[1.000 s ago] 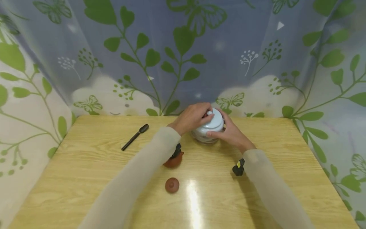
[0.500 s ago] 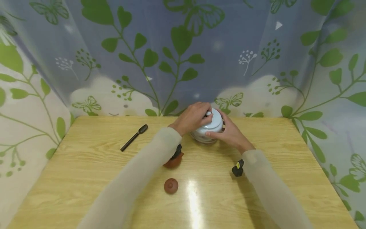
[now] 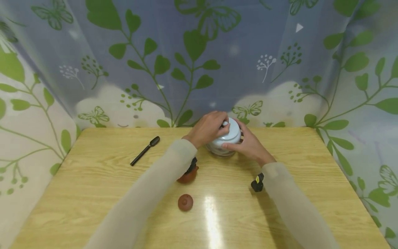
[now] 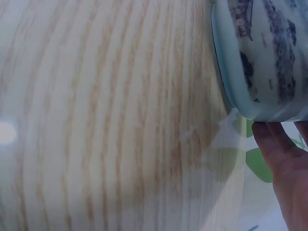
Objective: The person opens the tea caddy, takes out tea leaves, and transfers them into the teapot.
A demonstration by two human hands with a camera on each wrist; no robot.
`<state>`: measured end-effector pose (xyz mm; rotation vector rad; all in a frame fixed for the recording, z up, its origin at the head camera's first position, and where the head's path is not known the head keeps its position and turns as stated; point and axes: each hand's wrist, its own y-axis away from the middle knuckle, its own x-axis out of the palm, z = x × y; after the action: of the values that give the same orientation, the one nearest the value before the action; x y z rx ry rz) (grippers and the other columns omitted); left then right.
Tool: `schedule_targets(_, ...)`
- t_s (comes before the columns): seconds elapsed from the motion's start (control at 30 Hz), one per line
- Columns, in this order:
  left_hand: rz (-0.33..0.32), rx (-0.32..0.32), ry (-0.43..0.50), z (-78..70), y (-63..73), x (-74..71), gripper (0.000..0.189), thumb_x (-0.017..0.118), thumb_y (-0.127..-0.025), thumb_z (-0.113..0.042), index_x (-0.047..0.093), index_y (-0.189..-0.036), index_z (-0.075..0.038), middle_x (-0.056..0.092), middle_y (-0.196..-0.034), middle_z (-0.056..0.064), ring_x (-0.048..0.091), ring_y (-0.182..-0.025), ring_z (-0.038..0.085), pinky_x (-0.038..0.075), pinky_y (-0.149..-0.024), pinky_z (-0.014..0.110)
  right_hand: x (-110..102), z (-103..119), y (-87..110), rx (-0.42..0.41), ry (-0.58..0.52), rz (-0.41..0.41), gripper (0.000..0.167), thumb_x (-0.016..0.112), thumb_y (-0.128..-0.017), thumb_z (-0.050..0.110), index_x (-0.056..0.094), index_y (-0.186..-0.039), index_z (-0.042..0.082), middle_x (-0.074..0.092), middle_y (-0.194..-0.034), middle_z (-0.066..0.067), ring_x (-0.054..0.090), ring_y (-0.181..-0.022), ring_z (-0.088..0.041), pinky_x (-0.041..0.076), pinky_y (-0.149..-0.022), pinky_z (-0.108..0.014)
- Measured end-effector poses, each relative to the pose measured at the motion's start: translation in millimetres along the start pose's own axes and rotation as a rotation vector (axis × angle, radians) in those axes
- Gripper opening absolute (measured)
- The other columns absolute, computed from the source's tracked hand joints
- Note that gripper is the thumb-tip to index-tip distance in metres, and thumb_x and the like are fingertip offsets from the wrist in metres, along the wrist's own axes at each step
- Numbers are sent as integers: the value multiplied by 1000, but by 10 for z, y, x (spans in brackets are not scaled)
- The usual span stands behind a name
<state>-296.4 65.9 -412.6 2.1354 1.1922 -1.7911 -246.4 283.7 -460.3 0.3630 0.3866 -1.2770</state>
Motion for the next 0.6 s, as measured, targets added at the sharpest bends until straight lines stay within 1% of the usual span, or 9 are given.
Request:
schedule_targets(0.13, -5, 1, -6, 1, 3, 9, 15, 54, -112, -21, 64, -110, -10, 69, -99, 2, 57, -89, 16, 52, -81, 29, 0, 4, 9, 4, 2, 4, 113, 84, -98, 37, 4, -177, 25, 23, -179, -14, 37, -159, -41, 45, -120, -60)
schedule_targets(0.37, -29, 25, -38, -18, 13, 3, 15, 54, -112, -20, 63, -107, -10, 68, -95, 2, 57, -86, 17, 52, -79, 29, -5, 10, 22, 12, 2, 0, 113, 85, -98, 37, 6, -177, 25, 24, -179, -14, 37, -159, -41, 45, -120, -60)
schedule_targets(0.47, -35, 26, -48, -28, 16, -4, 14, 55, -112, -19, 64, -108, -9, 69, -96, 2, 58, -86, 17, 53, -80, 29, -6, 10, 20, 10, 1, -3, 113, 86, -97, 36, 6, -177, 25, 25, -179, -15, 37, -159, -41, 45, -121, -60)
schedule_targets(0.6, -27, 10, -52, -25, 14, -9, 14, 56, -112, -21, 65, -110, -9, 71, -99, 2, 60, -88, 17, 55, -81, 30, -5, 9, 7, 11, 8, 2, 114, 86, -97, 38, 6, -177, 26, 24, -179, -14, 37, -159, -41, 44, -122, -60)
